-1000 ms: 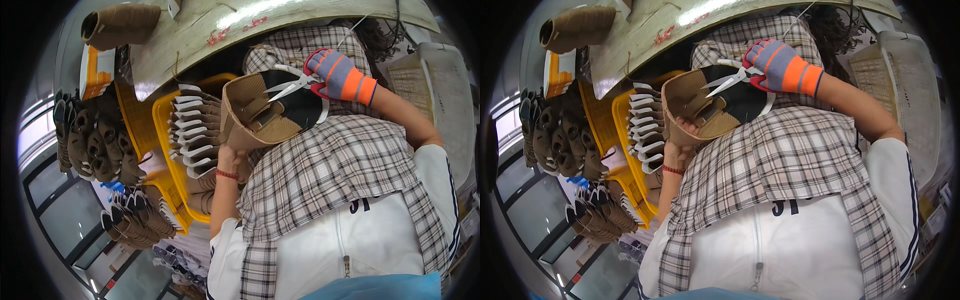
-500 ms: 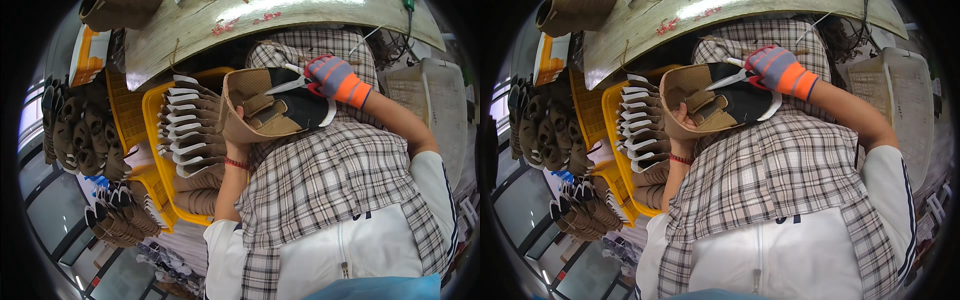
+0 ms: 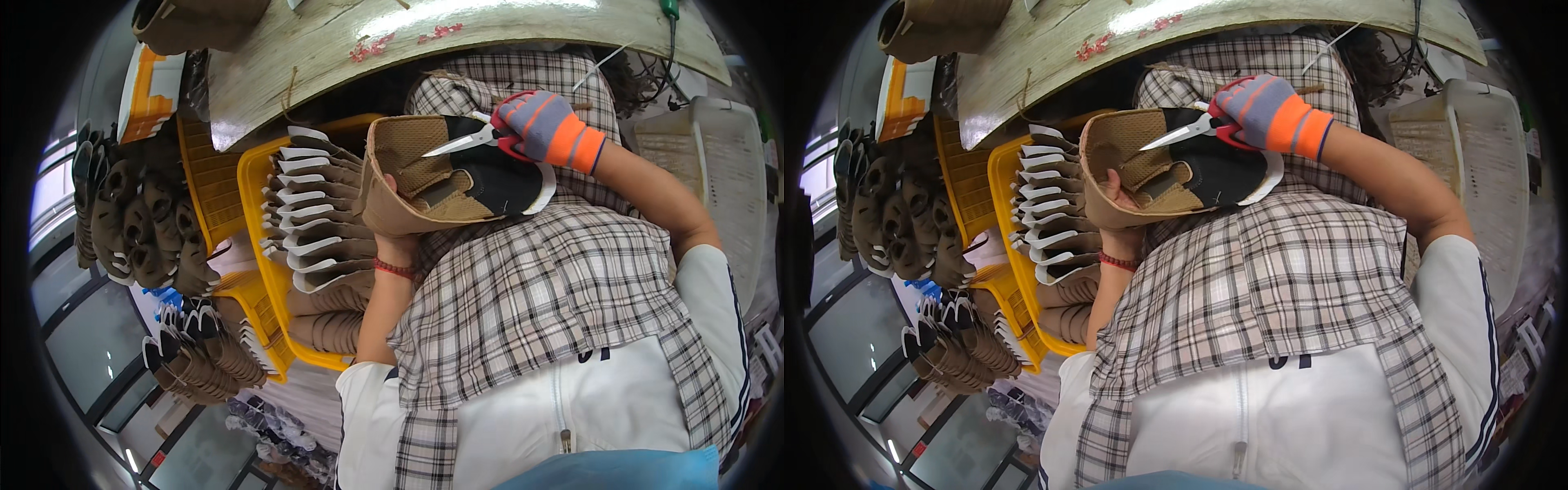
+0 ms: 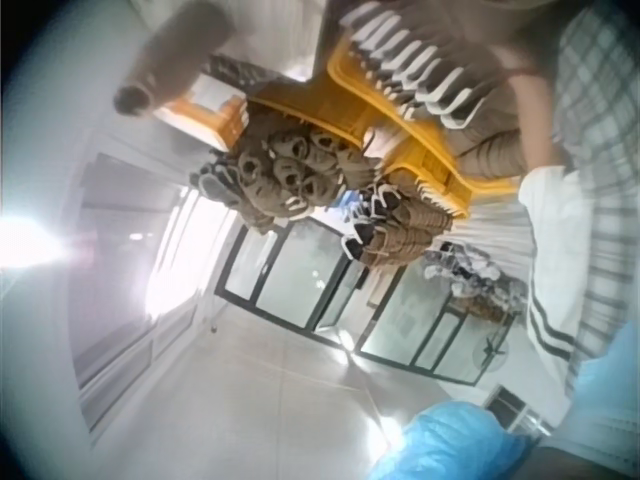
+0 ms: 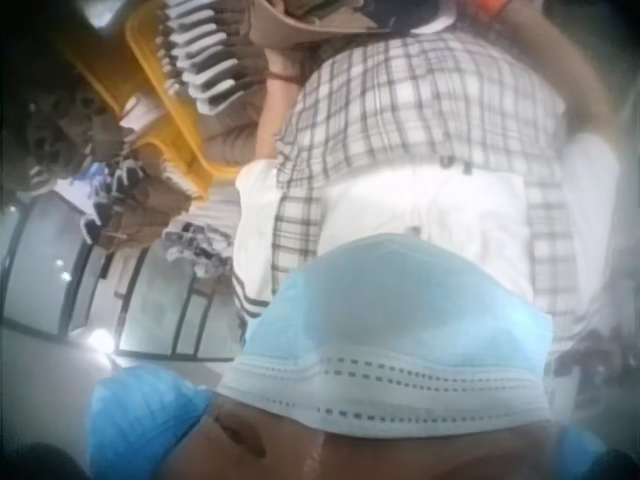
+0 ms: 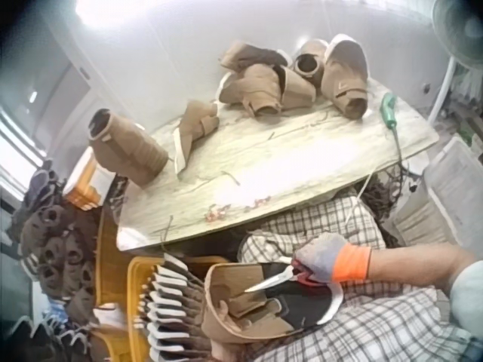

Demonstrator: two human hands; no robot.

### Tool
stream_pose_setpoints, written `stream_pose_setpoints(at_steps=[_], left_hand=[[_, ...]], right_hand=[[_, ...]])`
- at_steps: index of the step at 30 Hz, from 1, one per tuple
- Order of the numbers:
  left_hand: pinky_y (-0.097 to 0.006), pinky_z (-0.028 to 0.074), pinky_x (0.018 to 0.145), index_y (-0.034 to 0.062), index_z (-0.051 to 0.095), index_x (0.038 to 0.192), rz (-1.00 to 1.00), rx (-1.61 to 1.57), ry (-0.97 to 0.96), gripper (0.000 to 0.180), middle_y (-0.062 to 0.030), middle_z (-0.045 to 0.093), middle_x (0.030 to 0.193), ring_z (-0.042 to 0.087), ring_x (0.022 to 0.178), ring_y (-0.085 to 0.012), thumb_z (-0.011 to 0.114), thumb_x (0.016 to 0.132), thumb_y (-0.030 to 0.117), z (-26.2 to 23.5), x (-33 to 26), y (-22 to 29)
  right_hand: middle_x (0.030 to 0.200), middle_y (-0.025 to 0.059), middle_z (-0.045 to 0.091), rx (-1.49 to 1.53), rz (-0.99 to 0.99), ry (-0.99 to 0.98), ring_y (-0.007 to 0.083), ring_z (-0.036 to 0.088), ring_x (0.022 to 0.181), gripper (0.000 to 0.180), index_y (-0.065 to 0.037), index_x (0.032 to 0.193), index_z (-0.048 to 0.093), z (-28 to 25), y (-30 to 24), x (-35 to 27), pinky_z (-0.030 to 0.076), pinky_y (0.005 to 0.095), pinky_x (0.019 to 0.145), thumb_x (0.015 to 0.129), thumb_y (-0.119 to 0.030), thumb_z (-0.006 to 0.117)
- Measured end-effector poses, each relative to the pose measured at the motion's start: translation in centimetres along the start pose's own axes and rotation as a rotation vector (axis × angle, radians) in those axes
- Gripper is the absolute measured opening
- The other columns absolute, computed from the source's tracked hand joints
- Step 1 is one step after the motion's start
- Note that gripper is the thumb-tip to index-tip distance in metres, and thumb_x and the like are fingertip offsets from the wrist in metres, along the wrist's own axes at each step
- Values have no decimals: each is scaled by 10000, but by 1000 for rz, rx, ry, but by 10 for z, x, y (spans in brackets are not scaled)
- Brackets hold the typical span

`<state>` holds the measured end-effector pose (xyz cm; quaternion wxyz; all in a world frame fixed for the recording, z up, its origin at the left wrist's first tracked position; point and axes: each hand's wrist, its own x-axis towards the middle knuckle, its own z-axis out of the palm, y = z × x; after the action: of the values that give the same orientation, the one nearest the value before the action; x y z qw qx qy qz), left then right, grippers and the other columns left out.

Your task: The person repeatedly picks up brown shoe uppers from a yellow bin and uses red-handled scissors to trim the inner lining or excess material. After trimming each unit, the person places it on the workbench and retrieves another from the bin.

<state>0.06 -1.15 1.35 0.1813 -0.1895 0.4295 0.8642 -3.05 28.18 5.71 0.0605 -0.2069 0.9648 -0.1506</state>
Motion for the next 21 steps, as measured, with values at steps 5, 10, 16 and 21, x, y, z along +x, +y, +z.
stream_pose_setpoints(at_steps=[5,10,16,21], left_hand=[[-387,467,953,107,427,1376,11,1,3,521,-42,500,1314,509,1167,-210,609,935,317,0,2,-2],[-395,468,957,109,427,1377,27,10,-19,507,-47,496,1324,508,1177,-219,592,945,317,-9,5,-9],[-402,464,968,95,403,1390,112,116,-76,507,-68,488,1332,502,1186,-225,557,963,321,0,-1,-6],[-410,459,984,89,360,1408,161,231,-145,517,-84,480,1346,501,1195,-236,526,977,321,-13,4,-8]], right_hand=[[891,54,651,-188,-190,198,231,620,860,300,-119,954,638,5,-16,23,472,332,791,711,-263,738],[799,63,647,-148,-241,256,230,630,800,264,-109,887,639,1,-26,30,485,335,753,725,-302,716],[800,59,656,-263,-122,110,228,634,794,307,-106,892,637,-10,-22,15,494,333,734,728,-354,717],[854,57,647,-259,-195,192,216,622,830,430,-74,964,624,-18,-29,20,483,336,775,658,-338,772]])
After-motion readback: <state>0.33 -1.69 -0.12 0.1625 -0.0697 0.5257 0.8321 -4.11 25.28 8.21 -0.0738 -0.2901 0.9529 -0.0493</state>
